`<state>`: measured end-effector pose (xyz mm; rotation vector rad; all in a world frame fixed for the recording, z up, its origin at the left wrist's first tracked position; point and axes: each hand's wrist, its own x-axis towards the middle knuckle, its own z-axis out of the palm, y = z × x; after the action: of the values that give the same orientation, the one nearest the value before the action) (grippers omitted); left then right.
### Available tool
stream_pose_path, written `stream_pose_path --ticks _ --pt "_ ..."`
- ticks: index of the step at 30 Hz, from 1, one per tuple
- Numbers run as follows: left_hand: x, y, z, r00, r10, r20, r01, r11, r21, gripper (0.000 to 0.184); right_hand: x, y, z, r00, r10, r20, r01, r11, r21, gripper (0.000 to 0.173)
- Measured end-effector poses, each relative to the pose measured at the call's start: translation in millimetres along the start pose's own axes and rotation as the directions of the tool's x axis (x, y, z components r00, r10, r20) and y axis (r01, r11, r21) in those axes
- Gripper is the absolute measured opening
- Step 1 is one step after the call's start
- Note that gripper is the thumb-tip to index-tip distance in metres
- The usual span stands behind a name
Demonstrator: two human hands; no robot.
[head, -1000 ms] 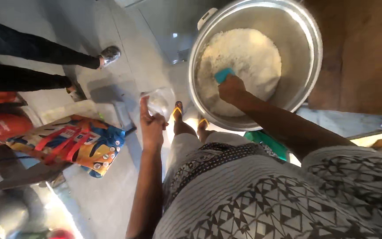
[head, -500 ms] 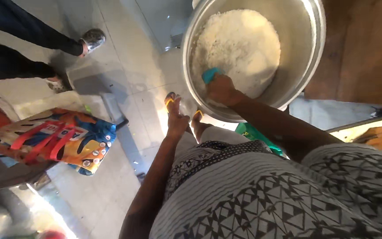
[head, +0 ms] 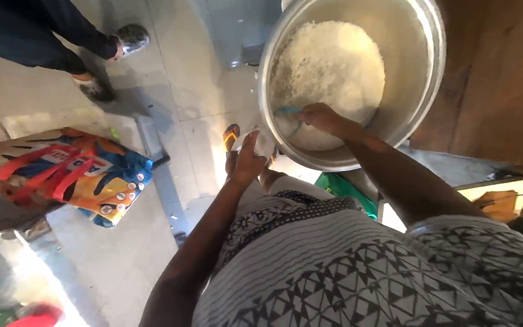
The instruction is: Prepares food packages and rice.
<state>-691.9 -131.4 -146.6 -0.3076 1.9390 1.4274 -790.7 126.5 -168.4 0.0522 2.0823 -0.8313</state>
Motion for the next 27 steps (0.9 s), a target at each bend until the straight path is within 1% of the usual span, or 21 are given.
stream_pose_path --ticks 1,3,4,6,8,11,14,16,18,20,23,25,27 --pt "-1 1 -1 1.000 -0.010 0.003 0.010 1.000 0.000 0.078 -6 1 -12 1.000 0.007 -0.029 -0.007 1.000 -0.013 0.040" --pt "-3 1 -2 1.000 -0.030 -0.006 0.030 1.000 0.008 0.078 -12 1 -37 0.993 -0.024 -0.113 0.000 0.977 -0.211 0.040" --pt "-3 1 -3 0.999 -0.046 -0.007 0.047 0.999 0.004 0.079 -12 1 -50 0.989 -0.023 -0.143 -0.025 0.945 -0.326 0.041" --pt "-4 1 -3 0.997 -0.081 -0.006 0.080 0.996 -0.028 0.079 -10 3 -71 0.977 0.012 -0.212 -0.113 0.873 -0.474 0.043" --pt "-5 0 0 0.996 -0.084 -0.019 0.083 0.995 -0.052 0.079 -4 12 -76 0.972 0.031 -0.234 -0.159 0.820 -0.550 0.045" --pt "-3 -3 1 0.995 -0.088 -0.041 0.086 0.995 -0.047 0.079 2 10 -61 0.983 0.037 -0.178 -0.140 0.779 -0.611 0.045" --pt "-3 -7 1 0.994 -0.094 -0.062 0.091 0.994 -0.053 0.080 -2 4 -37 0.994 0.045 -0.105 -0.100 0.784 -0.612 0.041" --pt "-1 -7 1 0.993 -0.093 -0.068 0.090 0.995 -0.050 0.081 -5 8 -27 0.995 0.015 -0.096 -0.070 0.795 -0.602 0.039" --pt "-2 -6 -1 0.991 -0.106 -0.077 0.104 0.994 -0.031 0.080 -7 9 -18 0.997 -0.018 -0.080 -0.032 0.810 -0.585 0.042" --pt "-5 0 -6 0.988 -0.126 -0.092 0.122 0.991 -0.051 0.080 -8 8 -11 0.995 -0.062 -0.075 0.011 0.836 -0.549 0.042" --pt "-13 8 -19 0.986 -0.117 -0.120 0.104 0.989 -0.103 0.081 -7 5 1 0.994 -0.099 -0.056 0.060 0.877 -0.477 0.040" --pt "-18 10 -28 0.979 -0.111 -0.170 0.093 0.990 -0.111 0.081 -3 5 11 0.989 -0.145 -0.042 0.112 0.891 -0.440 0.039" --pt "-29 13 -38 0.976 -0.110 -0.190 0.093 0.991 -0.097 0.082 1 3 21 0.982 -0.189 -0.011 0.170 0.905 -0.389 0.037"
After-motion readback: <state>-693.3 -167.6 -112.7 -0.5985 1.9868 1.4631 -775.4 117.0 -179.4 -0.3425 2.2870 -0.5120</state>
